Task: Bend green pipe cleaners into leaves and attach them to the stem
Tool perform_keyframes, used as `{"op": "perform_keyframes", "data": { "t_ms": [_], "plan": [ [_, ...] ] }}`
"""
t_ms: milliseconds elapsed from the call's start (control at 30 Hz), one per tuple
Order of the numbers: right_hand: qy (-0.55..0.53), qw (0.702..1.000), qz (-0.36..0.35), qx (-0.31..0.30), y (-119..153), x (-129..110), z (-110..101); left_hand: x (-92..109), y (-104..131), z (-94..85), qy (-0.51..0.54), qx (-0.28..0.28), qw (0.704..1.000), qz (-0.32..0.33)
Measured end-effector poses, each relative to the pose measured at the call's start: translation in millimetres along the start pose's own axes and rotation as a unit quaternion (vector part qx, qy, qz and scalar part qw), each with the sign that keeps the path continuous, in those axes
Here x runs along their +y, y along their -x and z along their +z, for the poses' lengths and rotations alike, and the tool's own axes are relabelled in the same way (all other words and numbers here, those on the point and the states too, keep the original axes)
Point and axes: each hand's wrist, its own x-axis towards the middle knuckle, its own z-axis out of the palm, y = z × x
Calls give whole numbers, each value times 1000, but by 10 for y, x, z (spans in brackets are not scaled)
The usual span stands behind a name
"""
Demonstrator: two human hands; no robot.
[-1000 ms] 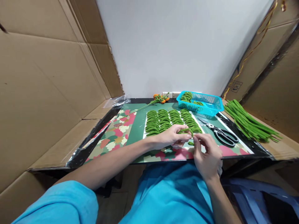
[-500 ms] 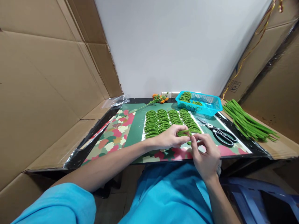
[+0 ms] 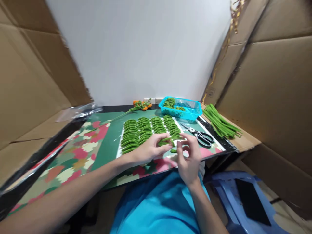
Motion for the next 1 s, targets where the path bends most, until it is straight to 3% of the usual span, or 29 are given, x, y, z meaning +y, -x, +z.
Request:
{"op": "perform_keyframes", "data": {
  "t_ms": [167, 467, 700, 1000],
  "plan": [
    [-1, 1000, -24, 1, -40, 30, 19, 51, -19, -52, 20, -4, 1000, 1],
    [34, 995, -92, -18, 6, 68, 70, 16, -29, -41, 39, 70, 997, -22],
    [33, 994, -101, -17, 24, 64, 73, -15, 8, 10, -62, 86, 994, 27],
    [43, 995, -88, -26, 28, 31, 53, -11, 34, -8, -140, 96, 985, 40]
  ]
}}
